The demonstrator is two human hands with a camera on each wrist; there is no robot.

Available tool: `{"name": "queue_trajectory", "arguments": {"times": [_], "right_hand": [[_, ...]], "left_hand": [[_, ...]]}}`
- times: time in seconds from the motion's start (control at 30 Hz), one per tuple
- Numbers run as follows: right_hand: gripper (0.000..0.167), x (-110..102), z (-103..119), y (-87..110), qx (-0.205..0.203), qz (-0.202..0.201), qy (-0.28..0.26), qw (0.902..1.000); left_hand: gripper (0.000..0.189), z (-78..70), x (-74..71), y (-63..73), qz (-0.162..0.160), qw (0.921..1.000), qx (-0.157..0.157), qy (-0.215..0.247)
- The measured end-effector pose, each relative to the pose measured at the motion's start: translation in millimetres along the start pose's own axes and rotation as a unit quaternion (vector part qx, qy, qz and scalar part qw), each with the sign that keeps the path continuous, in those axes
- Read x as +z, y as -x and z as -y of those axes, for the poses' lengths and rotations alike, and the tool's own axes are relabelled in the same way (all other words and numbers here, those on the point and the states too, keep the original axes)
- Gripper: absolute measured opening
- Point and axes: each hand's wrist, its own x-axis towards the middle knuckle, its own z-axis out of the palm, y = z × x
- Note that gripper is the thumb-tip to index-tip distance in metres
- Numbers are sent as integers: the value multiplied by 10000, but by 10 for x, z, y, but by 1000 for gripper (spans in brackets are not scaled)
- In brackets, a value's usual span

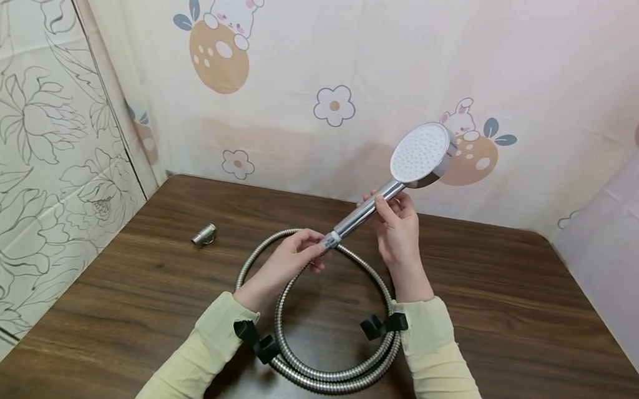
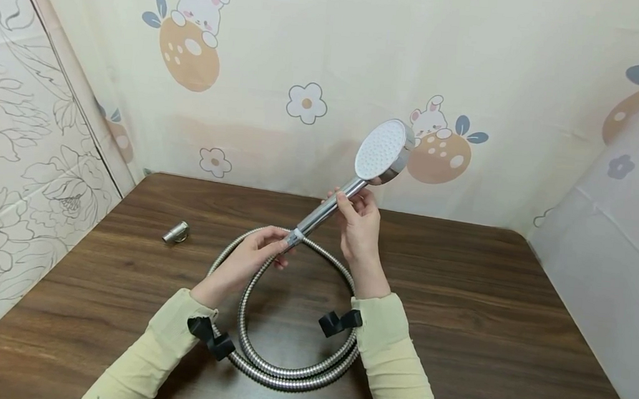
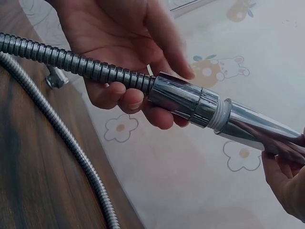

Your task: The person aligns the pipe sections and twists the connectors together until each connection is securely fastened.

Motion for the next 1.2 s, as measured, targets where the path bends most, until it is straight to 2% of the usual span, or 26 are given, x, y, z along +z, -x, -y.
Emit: {"name": "queue_trajectory", "arguments": {"times": [0.33, 0.63, 0.9, 1.2], "right_hand": [[17, -16, -34, 66, -125, -112, -172, 9997], [15, -33, -92, 91, -320, -264, -619, 9972], [16, -31, -93, 91, -304, -236, -731, 9966], [16, -41, -106, 82, -313, -253, -789, 9961]], "left_hand": [[21, -43, -3, 4, -70, 9998, -18, -183], [23, -8, -20, -7, -256, 9997, 31, -32], [24, -16, -12, -34, -320, 9994, 47, 118], [24, 5, -10, -67, -361, 9993, 114, 75]]}}
